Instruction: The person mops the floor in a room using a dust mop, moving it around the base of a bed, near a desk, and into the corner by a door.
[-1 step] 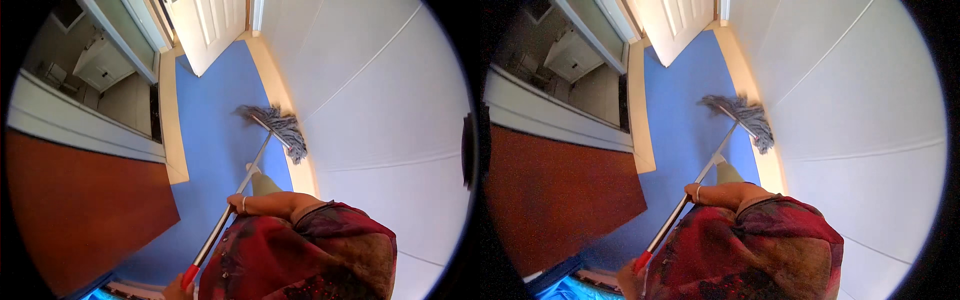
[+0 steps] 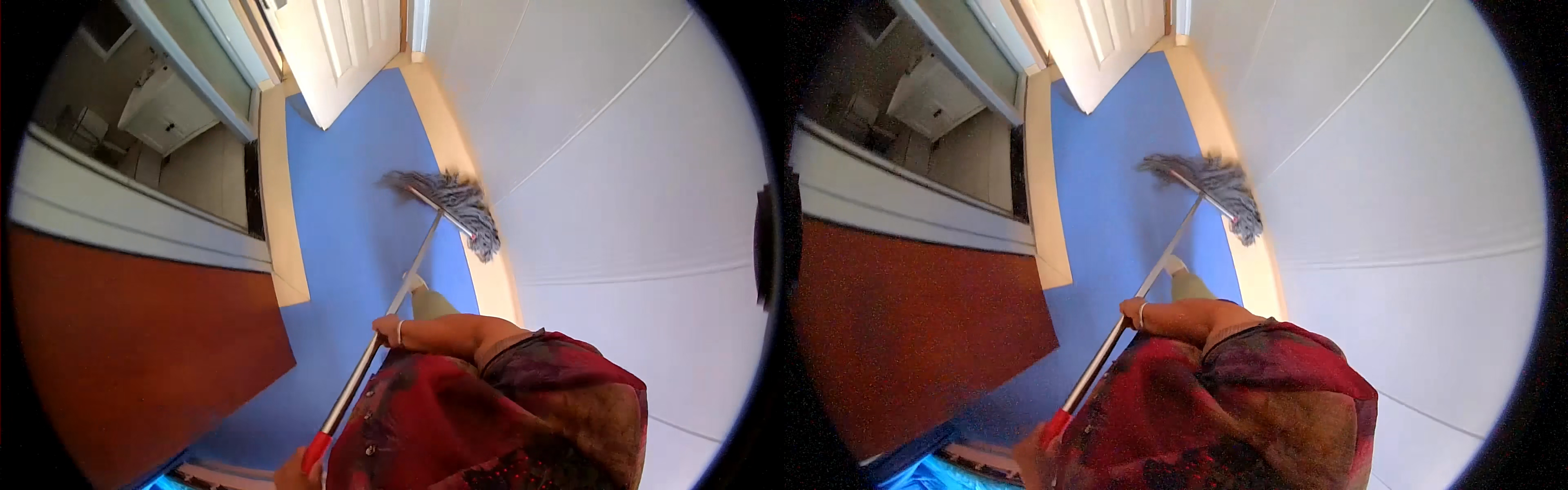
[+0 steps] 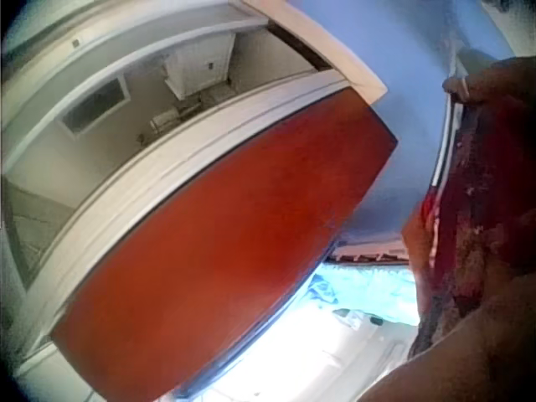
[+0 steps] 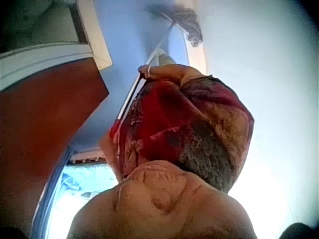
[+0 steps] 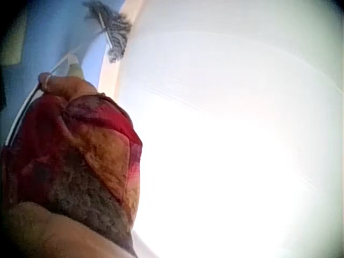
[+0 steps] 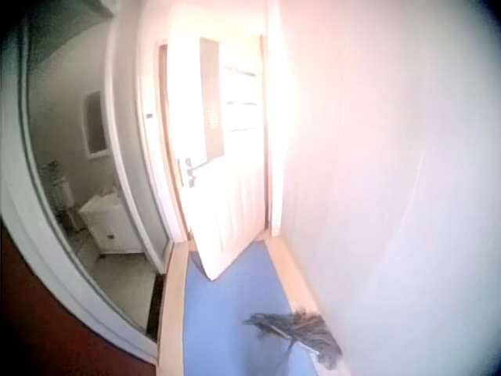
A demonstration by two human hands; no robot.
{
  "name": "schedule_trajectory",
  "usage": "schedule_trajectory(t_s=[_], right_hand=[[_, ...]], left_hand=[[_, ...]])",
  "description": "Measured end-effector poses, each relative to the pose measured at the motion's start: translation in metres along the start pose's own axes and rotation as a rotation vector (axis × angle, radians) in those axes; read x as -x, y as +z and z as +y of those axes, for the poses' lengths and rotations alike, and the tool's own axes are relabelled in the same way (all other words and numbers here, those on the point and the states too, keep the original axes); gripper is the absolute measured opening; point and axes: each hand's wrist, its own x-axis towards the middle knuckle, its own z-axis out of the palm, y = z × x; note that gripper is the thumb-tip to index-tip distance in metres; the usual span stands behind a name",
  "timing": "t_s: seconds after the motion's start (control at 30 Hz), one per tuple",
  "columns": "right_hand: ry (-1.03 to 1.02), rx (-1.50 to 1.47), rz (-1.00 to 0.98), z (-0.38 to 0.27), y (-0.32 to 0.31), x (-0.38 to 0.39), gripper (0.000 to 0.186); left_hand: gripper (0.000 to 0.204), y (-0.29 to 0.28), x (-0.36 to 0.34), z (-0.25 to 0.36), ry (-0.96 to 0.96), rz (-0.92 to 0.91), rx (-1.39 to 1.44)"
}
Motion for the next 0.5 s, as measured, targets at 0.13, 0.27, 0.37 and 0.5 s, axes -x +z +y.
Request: schedule_trajectory(t_s=[0.13,0.27,0.37,0.5], right_hand=[[-0.222,-0.081,0.089,-0.06,0.002,0.017,0.018],[-0.418,-0.141,0.145,-0.132,0.025,0.043,0.025],[-0.443,-0.134,0.132,-0.19,0.041,0.071,0.029],[-0.604,-0.191,0.022,-0.25,0.035,0.077,0.024]], left_hand=[[0.032,0.066,-0.025,-0.025,-0.107,-0.14,0.469],[0.032,0.031,-0.101,0.041,-0.084,-0.274,0.829],[0.031,0.008,-0.183,0.1,-0.303,-0.4,0.786],[0.029,0.002,-0.275,0.156,-0.253,-0.439,0.806]])
